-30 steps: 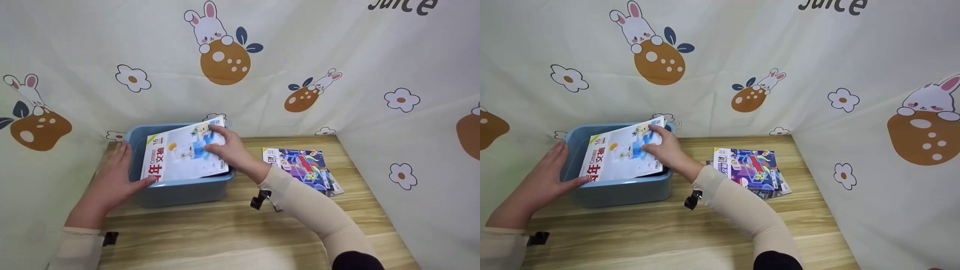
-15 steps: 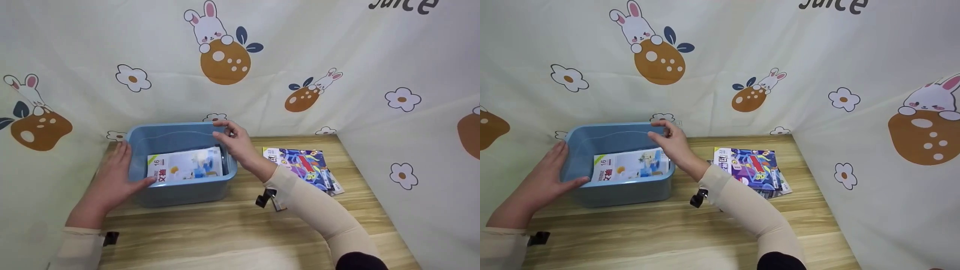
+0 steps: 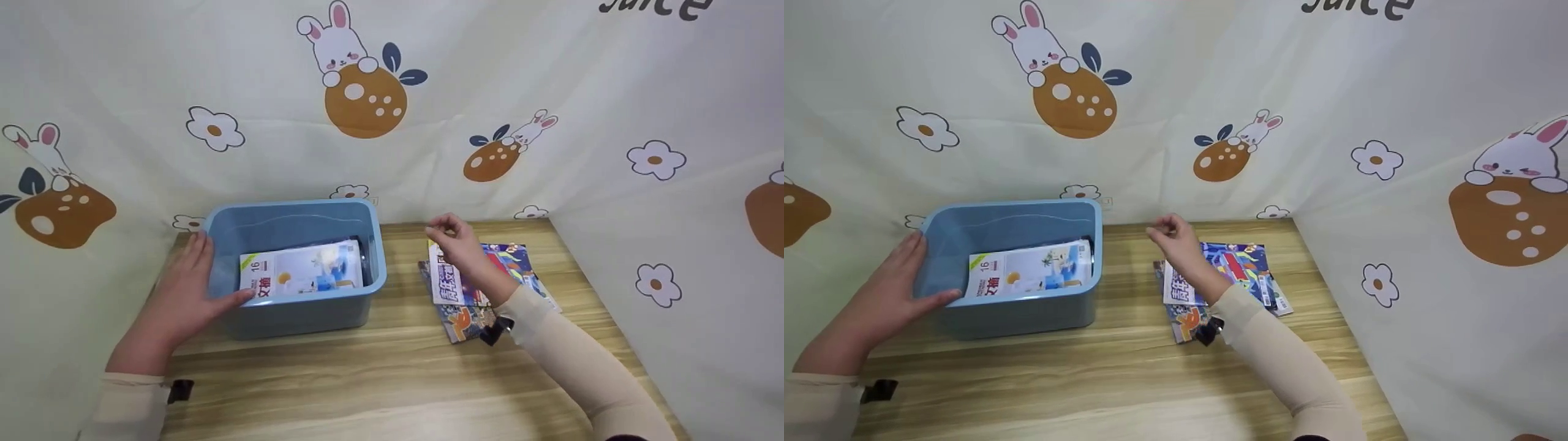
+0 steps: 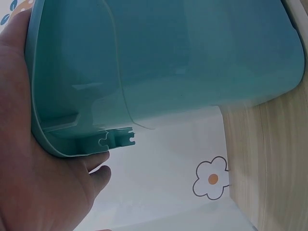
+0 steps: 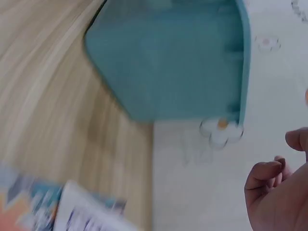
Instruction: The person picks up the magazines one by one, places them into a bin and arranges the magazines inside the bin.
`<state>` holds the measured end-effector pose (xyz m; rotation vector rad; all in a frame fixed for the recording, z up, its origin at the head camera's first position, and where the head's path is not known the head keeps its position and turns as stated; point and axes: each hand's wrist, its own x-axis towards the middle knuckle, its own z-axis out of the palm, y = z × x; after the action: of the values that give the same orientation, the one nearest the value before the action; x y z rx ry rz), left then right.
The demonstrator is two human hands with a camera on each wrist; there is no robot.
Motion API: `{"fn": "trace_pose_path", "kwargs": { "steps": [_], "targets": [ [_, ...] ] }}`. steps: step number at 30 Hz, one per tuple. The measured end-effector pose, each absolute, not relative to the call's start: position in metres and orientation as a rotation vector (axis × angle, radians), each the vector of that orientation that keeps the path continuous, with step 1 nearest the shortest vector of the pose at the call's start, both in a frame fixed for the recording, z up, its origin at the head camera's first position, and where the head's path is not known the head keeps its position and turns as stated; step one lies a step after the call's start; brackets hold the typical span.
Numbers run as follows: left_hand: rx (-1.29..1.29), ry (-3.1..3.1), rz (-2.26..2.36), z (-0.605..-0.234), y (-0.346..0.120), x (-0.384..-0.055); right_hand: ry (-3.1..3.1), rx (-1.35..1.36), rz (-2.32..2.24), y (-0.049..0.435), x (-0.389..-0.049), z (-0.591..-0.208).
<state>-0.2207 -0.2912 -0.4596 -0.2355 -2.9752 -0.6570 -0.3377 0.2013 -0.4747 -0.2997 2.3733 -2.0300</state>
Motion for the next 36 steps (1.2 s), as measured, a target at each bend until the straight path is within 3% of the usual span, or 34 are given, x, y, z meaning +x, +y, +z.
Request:
{"fn": "trace_pose_path", "kwargs": {
  "steps": [8, 17, 27, 36],
  "targets": [
    [-0.232, -2.965, -0.643, -0.46, -0.293, -0.22, 2.77, -0.292, -1.498, 0.285, -0.341, -0.522],
    [-0.225, -2.964, -0.643, -0.461, -0.292, -0.221, 2.959, -0.246, -1.313, 0.347, -0.337, -0.553],
    [-0.253, -2.938, -0.674, -0.459, -0.291, -0.22, 2.858, -0.14, -1.476, 0.382, -0.327, -0.563],
    [-0.252, -2.945, -0.658, -0.46, -0.291, -0.22, 2.948, 0.095, -1.291, 0.398, -0.325, -0.564]
  ]
}}
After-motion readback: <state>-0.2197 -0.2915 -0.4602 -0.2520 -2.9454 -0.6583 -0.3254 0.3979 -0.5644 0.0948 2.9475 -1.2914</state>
